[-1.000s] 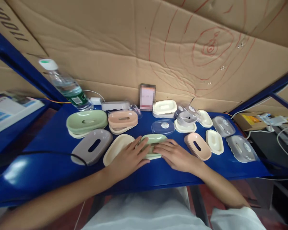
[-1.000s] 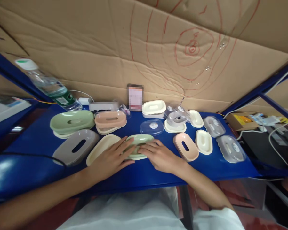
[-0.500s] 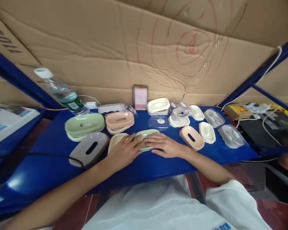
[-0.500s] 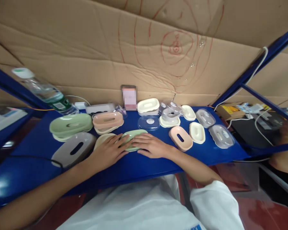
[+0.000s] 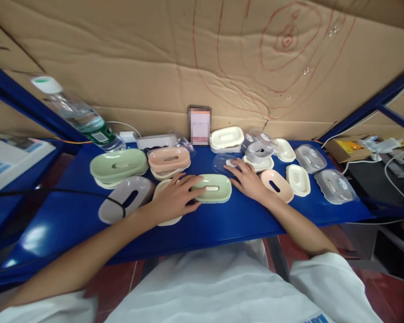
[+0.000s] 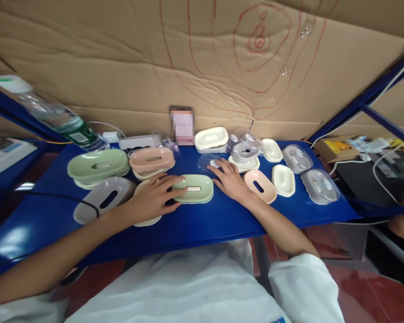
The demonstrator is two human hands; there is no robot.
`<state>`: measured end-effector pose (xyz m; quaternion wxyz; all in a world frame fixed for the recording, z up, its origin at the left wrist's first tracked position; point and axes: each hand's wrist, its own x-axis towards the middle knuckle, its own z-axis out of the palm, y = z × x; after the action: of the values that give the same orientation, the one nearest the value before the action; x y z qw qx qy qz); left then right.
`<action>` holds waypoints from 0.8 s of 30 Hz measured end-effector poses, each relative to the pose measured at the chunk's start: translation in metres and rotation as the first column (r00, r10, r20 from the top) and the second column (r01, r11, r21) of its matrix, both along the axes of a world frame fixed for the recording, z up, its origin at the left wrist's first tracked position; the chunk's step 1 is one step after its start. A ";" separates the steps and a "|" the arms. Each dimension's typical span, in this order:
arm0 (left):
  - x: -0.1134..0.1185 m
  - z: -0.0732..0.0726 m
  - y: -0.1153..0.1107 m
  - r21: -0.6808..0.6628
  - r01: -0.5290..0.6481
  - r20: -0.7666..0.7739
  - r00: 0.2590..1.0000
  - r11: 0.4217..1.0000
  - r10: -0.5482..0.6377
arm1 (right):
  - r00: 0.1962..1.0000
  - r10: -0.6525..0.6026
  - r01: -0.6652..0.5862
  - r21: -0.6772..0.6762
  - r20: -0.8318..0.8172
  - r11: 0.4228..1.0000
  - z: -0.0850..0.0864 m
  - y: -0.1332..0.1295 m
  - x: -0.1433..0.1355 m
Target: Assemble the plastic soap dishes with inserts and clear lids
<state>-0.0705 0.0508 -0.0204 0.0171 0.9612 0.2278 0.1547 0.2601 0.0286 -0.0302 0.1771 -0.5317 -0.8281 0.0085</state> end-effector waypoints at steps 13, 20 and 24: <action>-0.004 -0.006 0.015 -0.491 -0.196 0.077 0.961 0.849 0.266 | 0.937 0.344 -0.346 -0.027 -0.050 0.938 0.022 -0.038 -0.029; -0.005 -0.004 0.014 -0.411 -0.096 0.087 0.986 0.906 0.144 | 0.891 0.452 -0.454 -0.053 -0.047 0.890 0.020 -0.034 -0.026; -0.005 -0.003 0.010 -0.366 -0.120 0.056 0.987 0.923 0.151 | 0.867 0.499 -0.499 0.004 -0.008 0.867 0.014 -0.029 -0.022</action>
<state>-0.0757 0.0612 -0.0238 0.1922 0.9163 0.3173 0.1509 0.2384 -0.0002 -0.0160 0.1730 -0.2997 -0.9366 0.0558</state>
